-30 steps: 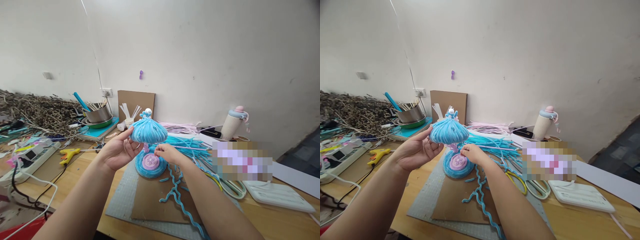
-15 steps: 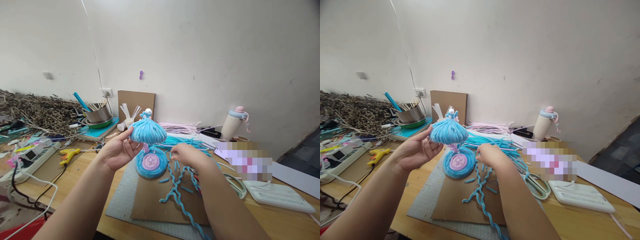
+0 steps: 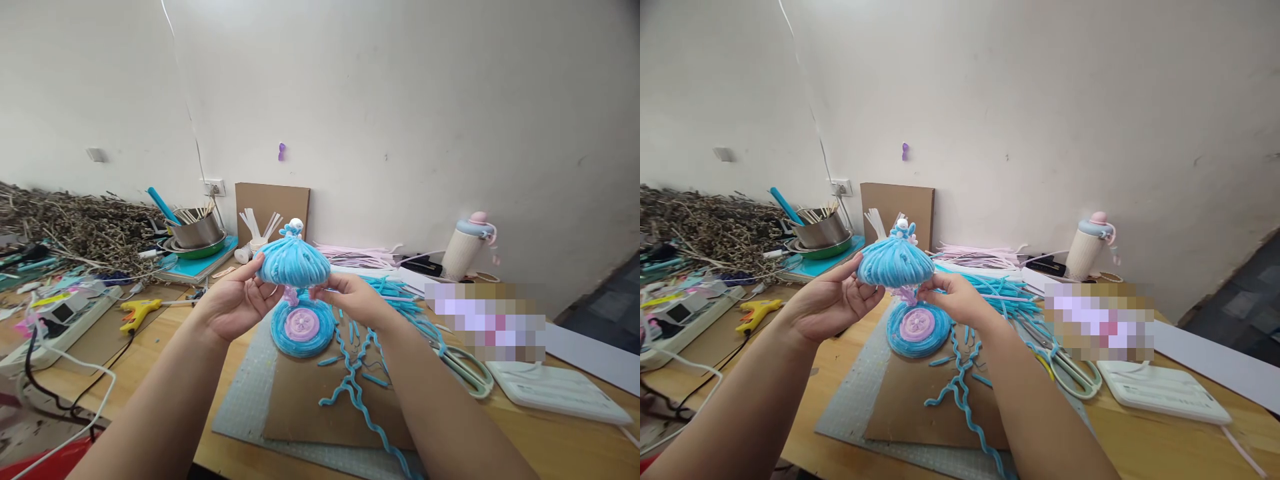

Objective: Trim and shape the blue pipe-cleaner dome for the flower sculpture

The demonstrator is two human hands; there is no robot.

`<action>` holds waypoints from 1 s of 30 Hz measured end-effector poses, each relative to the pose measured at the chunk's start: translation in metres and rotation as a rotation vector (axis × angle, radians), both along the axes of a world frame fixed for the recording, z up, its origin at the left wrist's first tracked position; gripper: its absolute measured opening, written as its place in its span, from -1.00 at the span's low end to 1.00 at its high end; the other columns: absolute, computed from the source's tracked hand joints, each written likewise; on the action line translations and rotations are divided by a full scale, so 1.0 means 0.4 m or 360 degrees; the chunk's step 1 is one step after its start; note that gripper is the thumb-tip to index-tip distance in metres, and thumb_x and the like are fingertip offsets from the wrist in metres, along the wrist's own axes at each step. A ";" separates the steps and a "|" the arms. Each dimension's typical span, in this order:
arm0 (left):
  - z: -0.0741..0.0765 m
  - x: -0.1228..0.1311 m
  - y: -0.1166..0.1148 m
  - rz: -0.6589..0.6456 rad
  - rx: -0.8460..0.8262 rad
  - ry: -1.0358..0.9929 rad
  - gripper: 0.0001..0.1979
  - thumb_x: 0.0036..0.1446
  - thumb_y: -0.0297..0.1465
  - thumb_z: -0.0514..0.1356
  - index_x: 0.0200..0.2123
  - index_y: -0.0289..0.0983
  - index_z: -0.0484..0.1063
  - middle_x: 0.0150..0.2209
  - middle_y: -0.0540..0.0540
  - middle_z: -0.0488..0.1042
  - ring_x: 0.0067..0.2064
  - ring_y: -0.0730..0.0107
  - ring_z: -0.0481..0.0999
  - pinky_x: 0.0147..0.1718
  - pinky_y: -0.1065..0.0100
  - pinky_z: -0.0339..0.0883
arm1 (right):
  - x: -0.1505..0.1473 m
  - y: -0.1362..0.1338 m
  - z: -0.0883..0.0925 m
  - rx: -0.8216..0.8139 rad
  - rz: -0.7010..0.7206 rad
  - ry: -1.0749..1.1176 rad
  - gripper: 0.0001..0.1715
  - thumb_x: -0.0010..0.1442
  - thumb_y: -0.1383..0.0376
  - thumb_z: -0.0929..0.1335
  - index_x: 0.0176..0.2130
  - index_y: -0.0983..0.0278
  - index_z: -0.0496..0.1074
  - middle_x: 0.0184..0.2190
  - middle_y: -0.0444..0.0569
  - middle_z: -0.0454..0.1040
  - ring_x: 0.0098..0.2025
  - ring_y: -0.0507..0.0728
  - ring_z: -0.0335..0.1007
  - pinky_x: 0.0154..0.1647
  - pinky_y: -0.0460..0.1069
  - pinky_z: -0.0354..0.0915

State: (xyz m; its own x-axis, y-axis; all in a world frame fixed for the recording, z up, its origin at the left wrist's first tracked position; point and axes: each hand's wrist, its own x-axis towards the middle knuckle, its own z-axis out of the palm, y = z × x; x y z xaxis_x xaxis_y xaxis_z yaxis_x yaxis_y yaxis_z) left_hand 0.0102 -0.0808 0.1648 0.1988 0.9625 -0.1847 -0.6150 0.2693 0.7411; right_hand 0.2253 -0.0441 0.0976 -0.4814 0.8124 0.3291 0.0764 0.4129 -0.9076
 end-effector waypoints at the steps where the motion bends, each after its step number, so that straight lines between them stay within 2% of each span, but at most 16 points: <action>1: 0.001 -0.001 0.000 0.0010 0.0001 -0.0004 -0.81 0.29 -0.43 0.03 -0.19 -0.30 0.45 -0.39 -0.07 0.62 -0.41 0.41 0.62 -0.32 0.31 0.51 | 0.005 0.005 -0.008 -0.0064 0.0057 0.0019 -0.77 0.13 0.15 0.36 -0.31 0.26 0.49 -0.45 -0.09 0.49 -0.34 0.10 0.41 -0.20 0.03 0.28; 4: 0.004 -0.003 -0.001 0.0044 -0.0007 -0.0013 -0.80 0.29 -0.44 0.03 -0.19 -0.33 0.44 -0.40 -0.09 0.61 -0.42 0.40 0.61 -0.31 0.31 0.51 | 0.025 0.019 -0.031 -0.0239 0.0243 0.0044 -0.68 0.20 0.09 0.31 -0.27 0.28 0.48 -0.65 -0.24 0.29 -0.62 -0.03 0.18 -0.48 -0.08 0.20; 5: 0.005 -0.004 -0.002 0.0047 -0.0010 -0.0014 -0.80 0.29 -0.45 0.03 -0.19 -0.33 0.44 -0.40 -0.09 0.61 -0.42 0.40 0.61 -0.31 0.31 0.51 | 0.030 0.023 -0.037 -0.0281 0.0294 0.0043 -0.65 0.22 0.07 0.29 -0.25 0.28 0.48 -0.65 -0.25 0.26 -0.64 -0.05 0.13 -0.52 -0.10 0.16; 7: 0.005 -0.003 -0.005 0.0047 -0.0002 -0.0013 -0.81 0.28 -0.46 0.04 -0.19 -0.32 0.45 -0.39 -0.08 0.62 -0.41 0.41 0.62 -0.30 0.32 0.51 | 0.037 0.028 -0.044 -0.0335 0.0385 0.0035 -0.61 0.23 0.05 0.28 -0.25 0.29 0.49 -0.62 -0.22 0.30 -0.61 -0.04 0.19 -0.51 -0.10 0.18; 9: 0.003 -0.002 -0.007 0.0052 0.0012 -0.0010 -0.81 0.28 -0.47 0.04 -0.19 -0.30 0.45 -0.38 -0.08 0.62 -0.40 0.41 0.62 -0.30 0.32 0.51 | 0.038 0.028 -0.045 -0.0350 0.0458 0.0024 -0.61 0.22 0.04 0.29 -0.29 0.29 0.50 -0.53 -0.14 0.42 -0.47 0.02 0.35 -0.36 -0.05 0.28; 11: 0.001 0.000 -0.008 0.0057 0.0010 -0.0011 -0.80 0.29 -0.48 0.03 -0.21 -0.28 0.46 -0.40 -0.07 0.62 -0.42 0.42 0.62 -0.32 0.32 0.51 | 0.038 0.024 -0.042 -0.0339 0.0528 0.0017 -0.63 0.20 0.04 0.32 -0.33 0.29 0.51 -0.34 -0.03 0.53 -0.22 0.11 0.45 -0.09 0.05 0.29; 13: -0.002 0.003 -0.009 0.0059 -0.0002 -0.0025 -0.79 0.29 -0.48 0.02 -0.23 -0.28 0.46 -0.44 -0.05 0.61 -0.45 0.43 0.61 -0.33 0.32 0.51 | 0.036 0.021 -0.039 -0.0326 0.0592 0.0017 -0.64 0.19 0.04 0.34 -0.34 0.28 0.52 -0.11 0.02 0.53 0.03 0.19 0.37 0.12 0.13 0.16; 15: -0.004 0.005 -0.009 0.0066 -0.0014 -0.0046 -0.79 0.30 -0.47 0.01 -0.24 -0.28 0.45 -0.45 -0.04 0.60 -0.46 0.43 0.61 -0.34 0.31 0.52 | 0.034 0.020 -0.040 -0.0334 0.0646 0.0024 -0.65 0.18 0.05 0.35 -0.31 0.28 0.52 0.01 0.04 0.47 0.13 0.21 0.29 0.19 0.15 0.09; 21: -0.002 -0.002 -0.005 0.0108 0.0001 -0.0124 -0.79 0.30 -0.46 0.00 -0.25 -0.32 0.44 -0.44 -0.06 0.60 -0.45 0.42 0.61 -0.32 0.31 0.50 | 0.028 0.029 -0.055 -0.0490 0.0795 -0.0003 -0.63 0.18 0.08 0.36 -0.28 0.36 0.49 -0.26 0.10 0.57 -0.19 0.17 0.51 -0.05 0.15 0.35; 30: -0.004 -0.012 0.001 0.0103 0.0019 -0.0178 -0.81 0.30 -0.44 0.01 -0.24 -0.32 0.42 -0.43 -0.05 0.61 -0.42 0.40 0.62 -0.32 0.30 0.48 | 0.025 0.040 -0.076 -0.0555 0.0757 -0.0091 -0.76 0.06 0.24 0.45 -0.27 0.34 0.49 -0.43 -0.11 0.50 -0.37 0.03 0.44 -0.25 -0.04 0.33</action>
